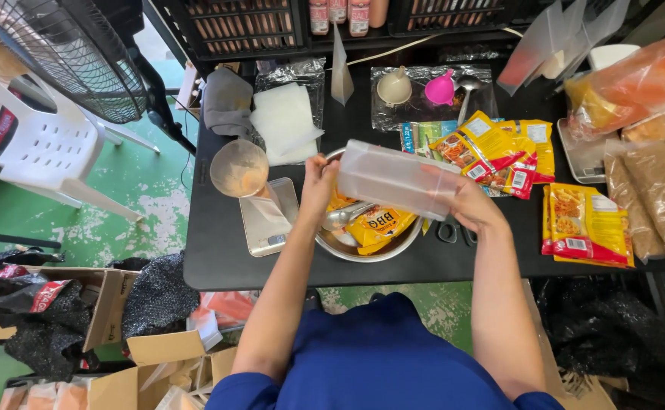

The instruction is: Portioning yellow BBQ seasoning powder from individual packets into smaller plastic bags using a spoon and a digital scale for precise weight.

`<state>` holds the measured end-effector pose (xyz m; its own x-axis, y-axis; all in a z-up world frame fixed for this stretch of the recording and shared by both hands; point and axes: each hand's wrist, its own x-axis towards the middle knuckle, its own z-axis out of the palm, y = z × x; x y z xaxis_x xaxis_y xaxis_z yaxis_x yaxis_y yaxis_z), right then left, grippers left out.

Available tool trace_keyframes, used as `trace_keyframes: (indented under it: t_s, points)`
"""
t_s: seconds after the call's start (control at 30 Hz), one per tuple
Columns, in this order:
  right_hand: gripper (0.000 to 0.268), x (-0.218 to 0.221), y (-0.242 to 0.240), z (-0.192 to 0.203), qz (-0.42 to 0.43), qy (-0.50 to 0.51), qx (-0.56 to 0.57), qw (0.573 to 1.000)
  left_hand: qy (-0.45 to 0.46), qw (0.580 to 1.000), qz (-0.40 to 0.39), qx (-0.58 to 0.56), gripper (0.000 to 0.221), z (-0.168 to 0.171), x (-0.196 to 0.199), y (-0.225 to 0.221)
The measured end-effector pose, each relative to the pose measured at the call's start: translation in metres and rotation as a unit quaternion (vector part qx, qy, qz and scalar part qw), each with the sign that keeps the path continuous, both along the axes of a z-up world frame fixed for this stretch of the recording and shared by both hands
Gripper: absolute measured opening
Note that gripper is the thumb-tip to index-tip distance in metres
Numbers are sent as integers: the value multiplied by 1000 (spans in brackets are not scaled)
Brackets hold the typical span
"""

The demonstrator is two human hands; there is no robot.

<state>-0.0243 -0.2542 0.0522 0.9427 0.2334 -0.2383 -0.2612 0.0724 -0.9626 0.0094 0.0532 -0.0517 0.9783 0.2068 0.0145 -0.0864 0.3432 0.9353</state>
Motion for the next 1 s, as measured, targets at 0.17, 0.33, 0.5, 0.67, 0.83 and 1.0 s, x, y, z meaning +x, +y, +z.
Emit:
trace_keyframes:
  t_s: [0.17,0.33,0.5,0.67,0.83,1.0]
  points:
    - [48,-11,48,52,111,55,-94,988,-101,823,-54,557,108,128,-100,-35]
    - [19,10,126,30,346,-94,-220,907,-59,725,-113,676,136,117,-133,-30]
    - [20,13,200,31,285,-170,-185,925,-63,816,140,557,101,75,-167,34]
    - [55,15,258,60,217,-322,-306,869,-4,847,244,472,70,59,-193,93]
    - [18,32,266,51,194,-410,-374,809,-7,883,254,394,110,79,-189,129]
    - [15,16,254,95,186,-373,-333,846,30,885,209,415,125,82,-173,145]
